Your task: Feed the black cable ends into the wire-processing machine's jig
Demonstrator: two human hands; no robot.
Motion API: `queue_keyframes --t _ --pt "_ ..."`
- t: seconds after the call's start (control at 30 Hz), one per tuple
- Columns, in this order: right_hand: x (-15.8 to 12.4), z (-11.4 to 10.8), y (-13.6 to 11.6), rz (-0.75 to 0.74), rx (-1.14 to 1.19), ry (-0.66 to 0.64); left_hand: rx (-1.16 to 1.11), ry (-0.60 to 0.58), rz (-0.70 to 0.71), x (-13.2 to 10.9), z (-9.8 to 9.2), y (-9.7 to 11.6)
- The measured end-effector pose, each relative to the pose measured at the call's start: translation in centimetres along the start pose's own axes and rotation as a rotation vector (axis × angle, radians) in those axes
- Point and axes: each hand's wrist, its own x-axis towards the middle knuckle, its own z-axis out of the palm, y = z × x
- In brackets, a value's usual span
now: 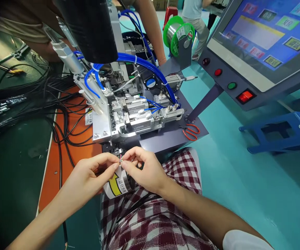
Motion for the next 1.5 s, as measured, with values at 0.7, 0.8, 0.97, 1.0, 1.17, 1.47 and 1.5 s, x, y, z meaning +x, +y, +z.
queue_keyframes --t 0.7,0.8,0.97,1.0,1.17,1.47,1.5 --pt "0.2 1.3 0.0 -0.046 -0.110 -0.070 -0.123 0.192 -0.001 -2.2 0.3 -1.8" --pt "0.3 1.0 -0.1 -0.057 -0.109 -0.074 -0.173 0.191 -0.035 -2.2 0.2 -1.8" --pt "0.9 0.1 -0.7 -0.013 -0.108 -0.056 -0.107 0.227 -0.010 -2.2 0.1 -1.8" --pt "1.0 0.1 -0.9 -0.043 -0.143 -0.051 -0.081 0.237 0.018 -2.3 0.1 -1.9" --pt "1.1 0.4 -1.4 -0.303 -0.413 -0.057 0.084 0.277 0.112 -2.7 0.2 -1.9" --pt "0.6 0.4 0.7 -0.804 -0.775 0.041 0.192 0.387 0.156 -3.0 1.0 -1.9" --pt "0.5 0.4 0.8 -0.731 -0.699 0.044 0.163 0.397 0.150 -3.1 1.0 -1.9"
